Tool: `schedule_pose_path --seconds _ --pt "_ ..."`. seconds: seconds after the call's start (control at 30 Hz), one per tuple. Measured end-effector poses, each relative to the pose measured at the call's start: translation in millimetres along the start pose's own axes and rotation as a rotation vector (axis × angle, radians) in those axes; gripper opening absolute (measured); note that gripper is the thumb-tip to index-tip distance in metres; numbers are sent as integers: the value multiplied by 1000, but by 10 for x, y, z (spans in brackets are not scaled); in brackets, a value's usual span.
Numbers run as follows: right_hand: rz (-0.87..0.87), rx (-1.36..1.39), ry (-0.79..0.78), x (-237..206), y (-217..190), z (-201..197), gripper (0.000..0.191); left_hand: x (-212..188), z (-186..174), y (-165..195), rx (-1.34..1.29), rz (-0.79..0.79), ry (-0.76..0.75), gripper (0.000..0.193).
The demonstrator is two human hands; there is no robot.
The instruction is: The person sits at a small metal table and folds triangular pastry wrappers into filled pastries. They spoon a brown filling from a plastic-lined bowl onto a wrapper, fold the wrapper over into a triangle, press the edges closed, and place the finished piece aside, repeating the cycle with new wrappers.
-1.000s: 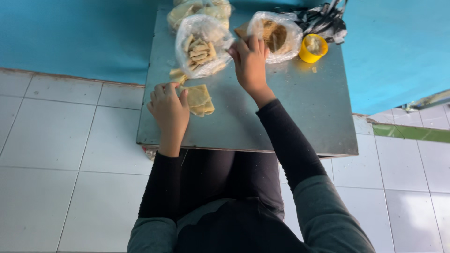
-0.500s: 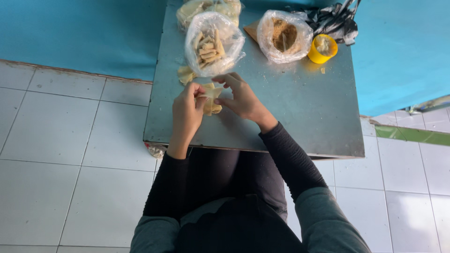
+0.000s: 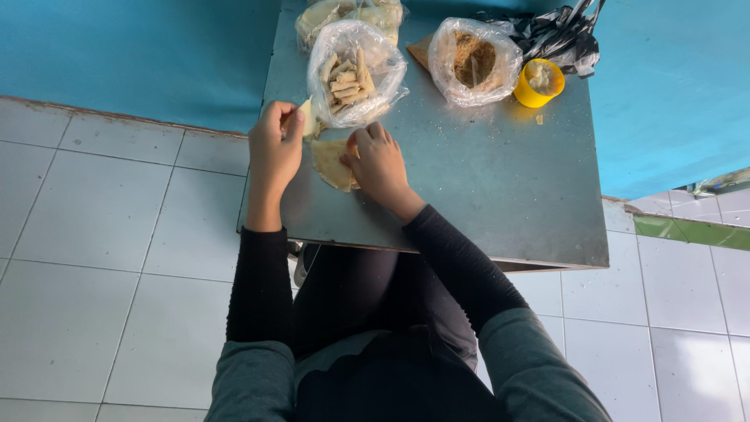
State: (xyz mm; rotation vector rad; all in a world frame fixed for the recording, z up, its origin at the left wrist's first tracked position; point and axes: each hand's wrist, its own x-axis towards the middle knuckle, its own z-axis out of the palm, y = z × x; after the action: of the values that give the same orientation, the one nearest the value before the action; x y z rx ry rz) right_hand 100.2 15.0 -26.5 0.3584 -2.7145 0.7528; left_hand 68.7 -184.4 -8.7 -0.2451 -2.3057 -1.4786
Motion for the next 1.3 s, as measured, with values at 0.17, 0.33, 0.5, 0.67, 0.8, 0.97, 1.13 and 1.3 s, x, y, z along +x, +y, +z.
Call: schedule_pose_path --seconds 0.17,0.33,0.5,0.67,0.8,0.97,1.13,1.3 --pt "14 100 -40 130 127 53 44 67 -37 -106 -55 -107 -194 17" --pt "-89 298 -177 163 196 2 29 52 -20 -142 -169 -121 -434 24" --pt "118 782 -303 -20 191 -416 23 33 -50 69 46 -196 -428 29" --pt "205 902 -253 -457 175 -1194 32 -626 331 484 311 269 82 44" --pt "184 1182 -291 -753 -65 -1486 46 -1033 593 631 -921 -494 -586 47" --pt "-32 153 207 -1210 -333 -1663 51 -1336 767 793 -1388 -802 -739 54" --pt "-114 146 78 -1561 -262 -1793 45 -1534 897 1018 -1371 -841 -788 73" --pt "23 252 -24 -1708 -15 -1820 41 -1532 1040 1113 -1307 -820 -934 104"
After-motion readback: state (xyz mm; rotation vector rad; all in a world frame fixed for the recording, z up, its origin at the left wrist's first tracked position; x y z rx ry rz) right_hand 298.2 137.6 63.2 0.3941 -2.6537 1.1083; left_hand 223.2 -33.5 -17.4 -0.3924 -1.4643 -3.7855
